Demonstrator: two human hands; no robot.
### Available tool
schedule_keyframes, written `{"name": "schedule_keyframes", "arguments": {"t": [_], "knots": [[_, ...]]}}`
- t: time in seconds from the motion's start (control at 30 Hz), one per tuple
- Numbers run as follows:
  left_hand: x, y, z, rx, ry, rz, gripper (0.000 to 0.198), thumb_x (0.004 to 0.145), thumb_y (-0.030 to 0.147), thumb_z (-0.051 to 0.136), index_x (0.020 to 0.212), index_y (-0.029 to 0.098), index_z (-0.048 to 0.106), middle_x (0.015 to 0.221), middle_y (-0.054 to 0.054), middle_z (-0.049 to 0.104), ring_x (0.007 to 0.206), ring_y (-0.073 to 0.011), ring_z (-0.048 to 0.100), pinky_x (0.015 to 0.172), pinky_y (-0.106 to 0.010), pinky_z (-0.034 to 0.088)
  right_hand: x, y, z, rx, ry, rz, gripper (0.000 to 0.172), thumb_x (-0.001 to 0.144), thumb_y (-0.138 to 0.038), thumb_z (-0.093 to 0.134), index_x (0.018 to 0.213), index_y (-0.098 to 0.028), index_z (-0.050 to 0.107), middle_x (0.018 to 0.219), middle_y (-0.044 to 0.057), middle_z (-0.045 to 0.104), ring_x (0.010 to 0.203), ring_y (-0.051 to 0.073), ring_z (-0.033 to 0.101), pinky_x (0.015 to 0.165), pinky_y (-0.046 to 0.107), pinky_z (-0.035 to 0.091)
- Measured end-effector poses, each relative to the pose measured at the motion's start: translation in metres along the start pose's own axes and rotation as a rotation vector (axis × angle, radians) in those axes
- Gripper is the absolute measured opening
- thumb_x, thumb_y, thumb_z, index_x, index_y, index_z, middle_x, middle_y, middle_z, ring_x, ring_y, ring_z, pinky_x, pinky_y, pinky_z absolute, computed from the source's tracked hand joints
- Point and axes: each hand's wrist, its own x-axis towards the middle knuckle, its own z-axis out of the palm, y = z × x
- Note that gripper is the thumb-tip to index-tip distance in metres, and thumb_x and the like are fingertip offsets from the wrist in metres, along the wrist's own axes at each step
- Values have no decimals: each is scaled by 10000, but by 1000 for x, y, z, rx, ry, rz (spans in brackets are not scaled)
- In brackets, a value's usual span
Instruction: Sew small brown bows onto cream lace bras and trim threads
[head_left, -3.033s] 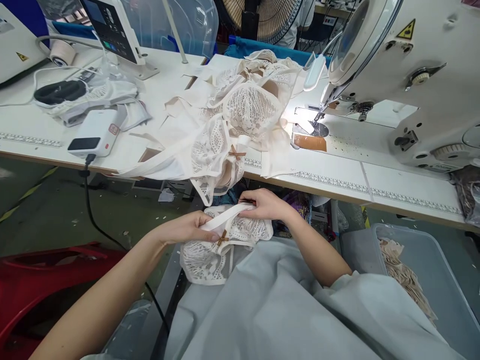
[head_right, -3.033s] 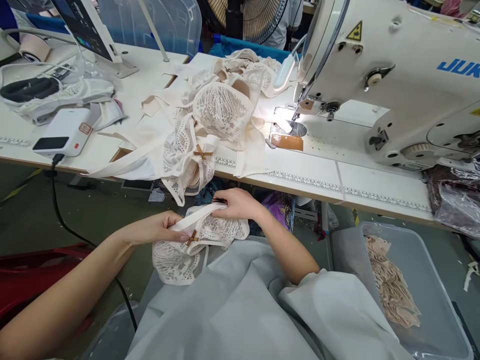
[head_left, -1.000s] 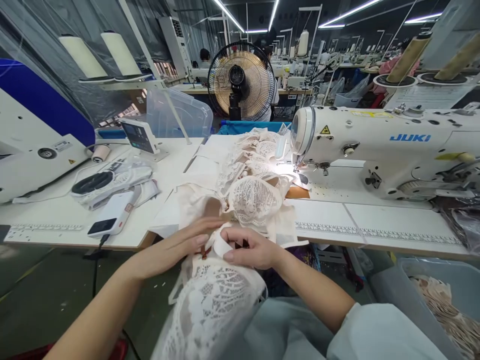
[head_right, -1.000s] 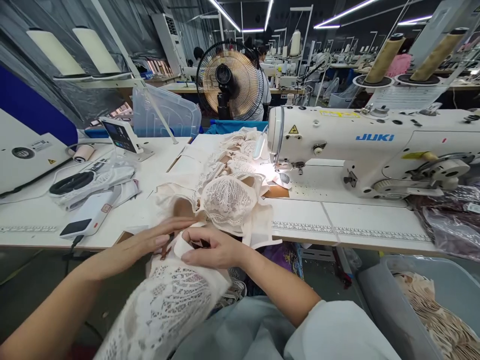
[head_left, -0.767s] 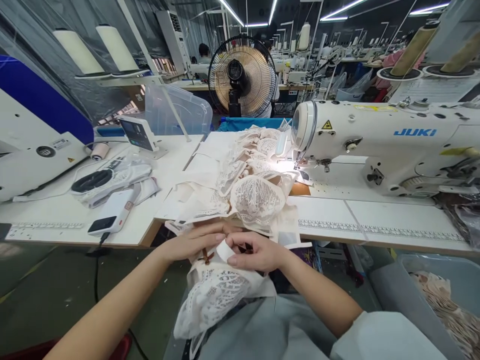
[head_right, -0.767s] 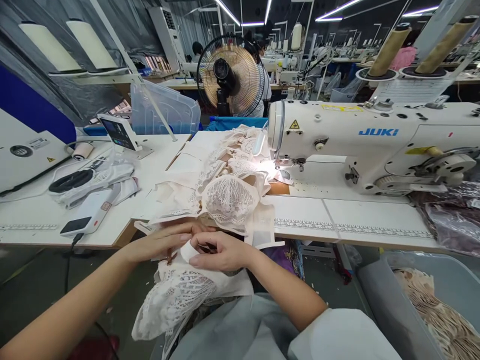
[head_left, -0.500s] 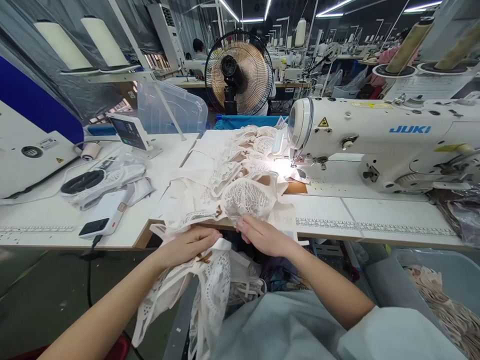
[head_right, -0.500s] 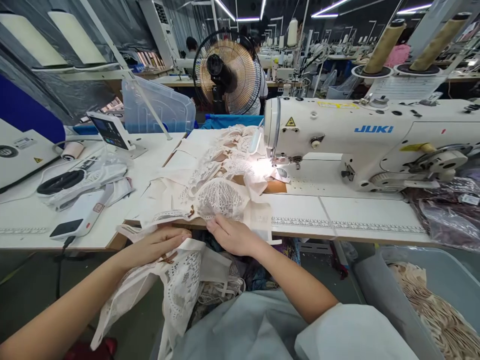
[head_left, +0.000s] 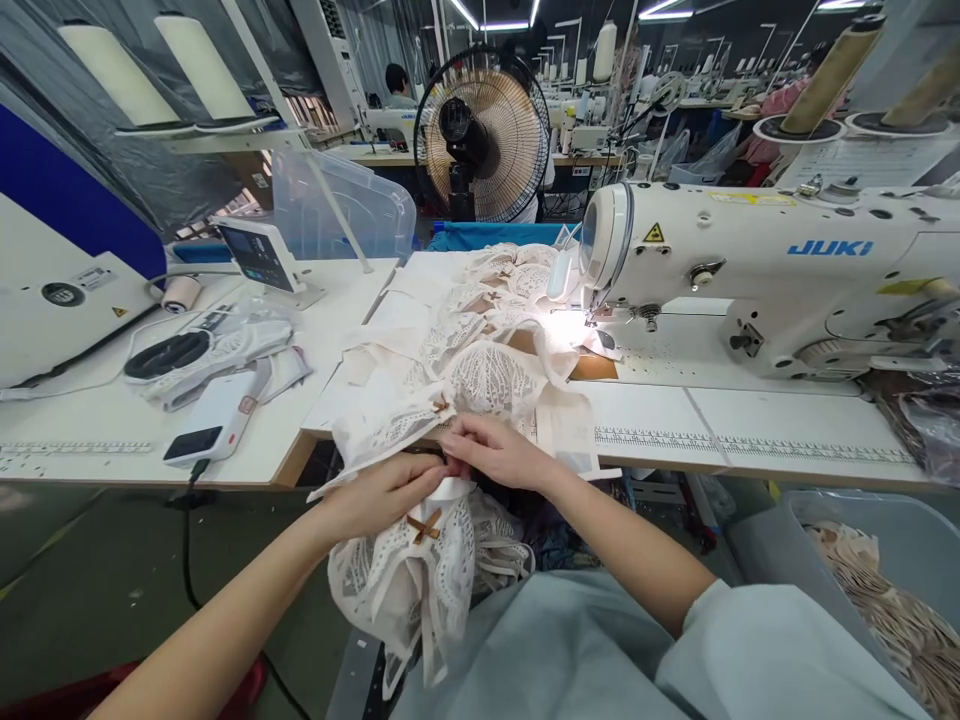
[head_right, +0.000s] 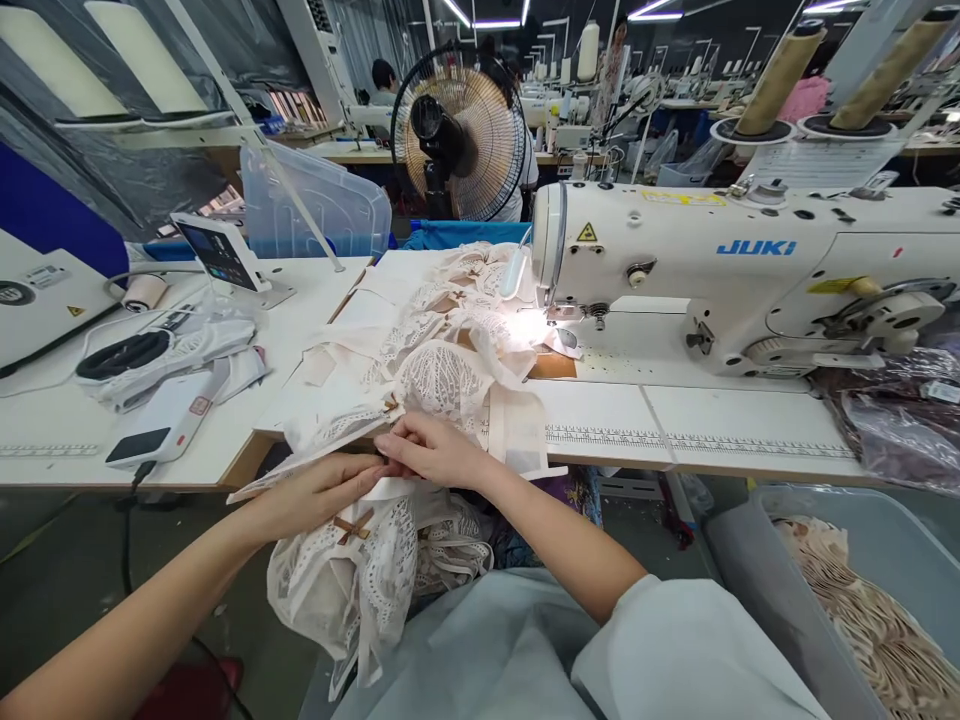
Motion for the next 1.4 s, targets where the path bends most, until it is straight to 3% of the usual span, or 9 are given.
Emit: {"name": "schedule_keyframes", "arguments": {"t": [0.1, 0.2, 0.27, 0.4, 0.47, 0.7, 0.97, 1.2, 1.4], "knots": [[-15, 4, 8, 80, 174, 0, 463, 961, 600, 308, 706, 224, 398, 642, 37, 391, 584, -136, 367, 548, -271, 305, -18, 2, -4, -72, -124, -61, 417, 744, -475, 785, 1004, -196, 615, 1001, 25, 666, 921, 167, 607, 821, 283, 464], [-30, 4, 15, 63, 262, -8, 468, 974, 584, 312, 672, 227, 341, 619, 48, 351, 558, -122, 332, 535, -265, 291, -30, 4, -9, -164, -252, 6, 316, 742, -419, 765, 910, -186, 635, 843, -18, 624, 796, 143, 555, 741, 260, 427], [-37, 1, 16, -49, 164, -56, 498, 956, 634, 350, 694, 216, 422, 641, 39, 411, 575, -122, 374, 530, -251, 313, -32, 1, -12, -206, -242, 17, 253, 762, -392, 722, 864, -180, 628, 778, -34, 599, 724, 126, 520, 681, 245, 395], [-41, -10, 15, -248, -180, -126, 491, 819, 675, 617, 837, 186, 648, 741, 0, 603, 671, -151, 518, 576, -238, 390, -30, -14, -14, -444, -280, -11, 225, 771, -319, 695, 944, -179, 666, 879, -3, 668, 774, 144, 548, 664, 238, 356], [-39, -16, 16, -290, -247, -126, 450, 780, 623, 702, 868, 181, 704, 800, -15, 657, 738, -170, 562, 639, -243, 427, -27, -21, -13, -574, -323, -6, 227, 784, -285, 673, 984, -177, 679, 889, 7, 679, 769, 147, 549, 654, 241, 335], [-32, -31, 30, -385, -330, -178, 420, 771, 563, 739, 878, 157, 751, 715, 3, 640, 626, -115, 481, 553, -207, 356, -17, -27, -7, -868, -456, 51, 185, 792, -269, 639, 955, -189, 672, 836, 3, 662, 707, 138, 501, 611, 264, 257], [-20, -33, 39, -475, -355, -160, 367, 752, 517, 769, 893, 181, 734, 780, 8, 682, 706, -144, 566, 642, -220, 435, -4, -38, -2, -988, -528, 84, 133, 795, -259, 643, 913, -198, 650, 860, 9, 655, 713, 142, 482, 591, 277, 245], [-20, -43, 42, -592, -373, -136, 327, 765, 488, 780, 890, 187, 751, 825, -9, 729, 767, -165, 624, 742, -248, 491, 9, -34, -7, -902, -595, 129, 154, 809, -263, 682, 932, -176, 649, 844, -6, 629, 716, 133, 497, 607, 266, 292], [-17, -53, 46, -624, -378, -101, 310, 772, 472, 784, 879, 184, 751, 810, -11, 724, 750, -158, 621, 723, -241, 492, 15, -20, -13, -774, -618, 147, 143, 779, -256, 700, 883, -177, 642, 767, -33, 585, 677, 122, 468, 616, 254, 307]]}}
